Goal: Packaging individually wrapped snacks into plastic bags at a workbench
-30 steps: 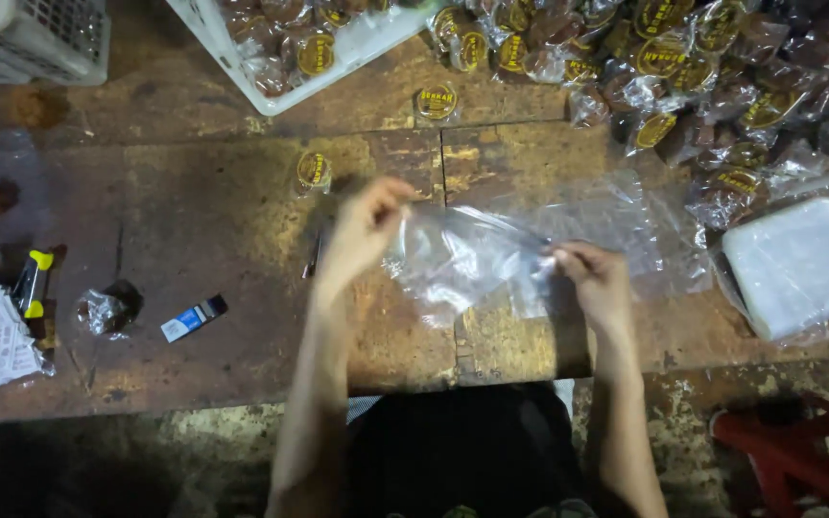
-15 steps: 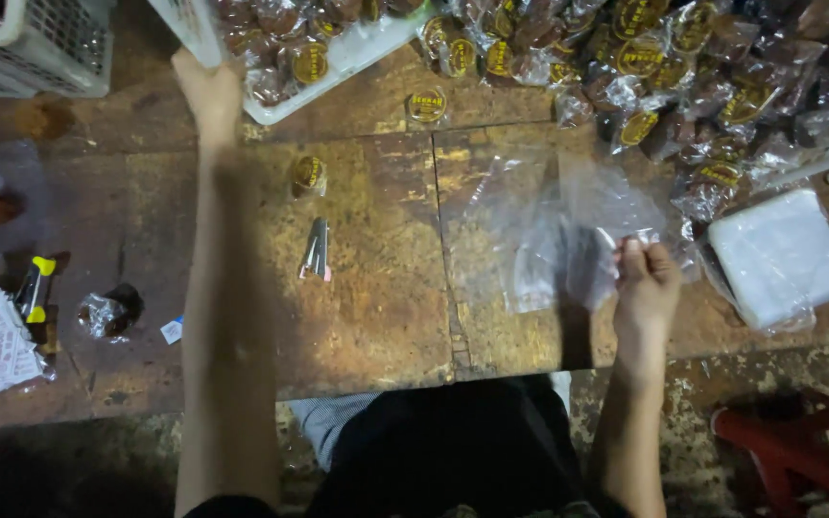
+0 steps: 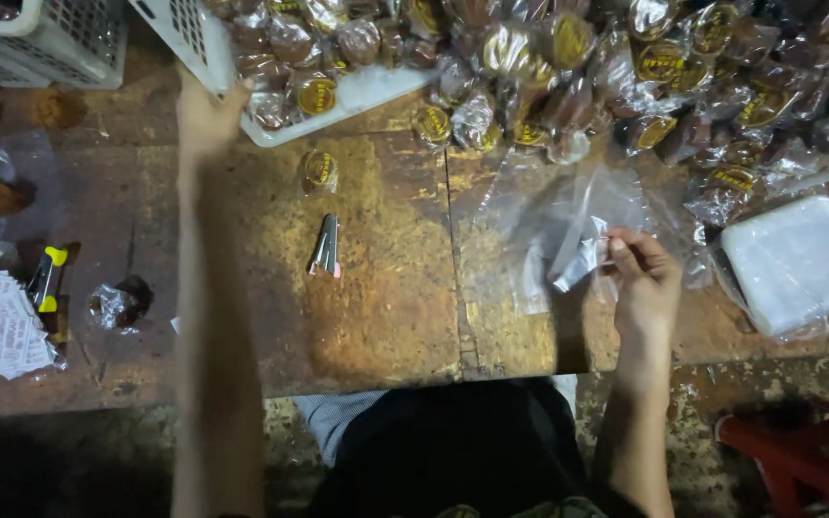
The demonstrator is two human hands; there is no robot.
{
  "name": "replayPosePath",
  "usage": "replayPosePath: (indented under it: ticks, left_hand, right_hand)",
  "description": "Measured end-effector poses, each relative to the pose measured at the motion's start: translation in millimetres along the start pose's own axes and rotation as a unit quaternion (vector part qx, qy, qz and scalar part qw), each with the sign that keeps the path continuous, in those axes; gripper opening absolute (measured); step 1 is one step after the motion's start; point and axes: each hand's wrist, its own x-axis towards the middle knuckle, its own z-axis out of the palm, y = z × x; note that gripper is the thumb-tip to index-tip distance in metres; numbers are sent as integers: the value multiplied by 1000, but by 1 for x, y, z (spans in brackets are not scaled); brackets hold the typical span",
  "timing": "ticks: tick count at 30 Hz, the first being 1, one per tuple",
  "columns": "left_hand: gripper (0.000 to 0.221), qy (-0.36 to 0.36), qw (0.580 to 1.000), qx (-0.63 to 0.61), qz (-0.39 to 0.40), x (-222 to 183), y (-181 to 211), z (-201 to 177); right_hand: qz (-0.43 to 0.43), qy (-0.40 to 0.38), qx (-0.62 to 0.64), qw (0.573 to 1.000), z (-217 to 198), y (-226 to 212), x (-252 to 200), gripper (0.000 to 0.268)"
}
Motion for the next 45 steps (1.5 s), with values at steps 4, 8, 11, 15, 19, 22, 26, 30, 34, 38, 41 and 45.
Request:
replayPosePath:
  ticks: [4, 8, 11, 15, 19, 22, 26, 30, 34, 38, 41, 45]
  left_hand:
    - [74, 181, 980, 11, -81, -98, 99, 55]
    - [54, -44, 993, -99, -49, -197, 138, 127]
    - [53, -186, 980, -71, -2, -208, 135, 166]
    - [13, -192, 978, -81, 29, -212, 85, 196]
    - [13, -142, 987, -57, 58, -194, 83, 174]
    - [24, -122, 982, 80, 122, -171, 89, 156]
    - [46, -121, 939, 270, 173, -153, 55, 174]
    - [35, -128, 937, 277, 172, -148, 54, 196]
    - [44, -203, 978, 27, -26, -149, 169, 176]
    - [51, -211, 888, 199, 357, -170, 127, 256]
    - [22, -179, 895, 242, 329, -182, 87, 304]
    - [27, -191, 949, 132, 214, -173, 127, 256]
  right_hand:
    - [-107, 98, -73, 987, 35, -20, -12, 9]
    - [-159, 45, -218, 962, 69, 0, -11, 22]
    - [-297, -61, -287, 909, 99, -11, -36, 15]
    - [-240, -87, -246, 935, 83, 0, -39, 20]
    - [-155, 25, -175, 972, 31, -11, -33, 20]
    - [-162, 154, -182, 958, -16, -40, -32, 12]
    - [-140, 311, -119, 933, -61, -80, -31, 12]
    - [-227, 299, -137, 917, -50, -61, -28, 13]
    - [-423, 250, -171, 854, -27, -26, -18, 23]
    - [-484, 224, -331, 778, -10, 15, -11, 10]
    - [-409, 219, -319, 826, -10, 50, -13, 10]
    - [-340, 147, -268, 889, 36, 8, -35, 11]
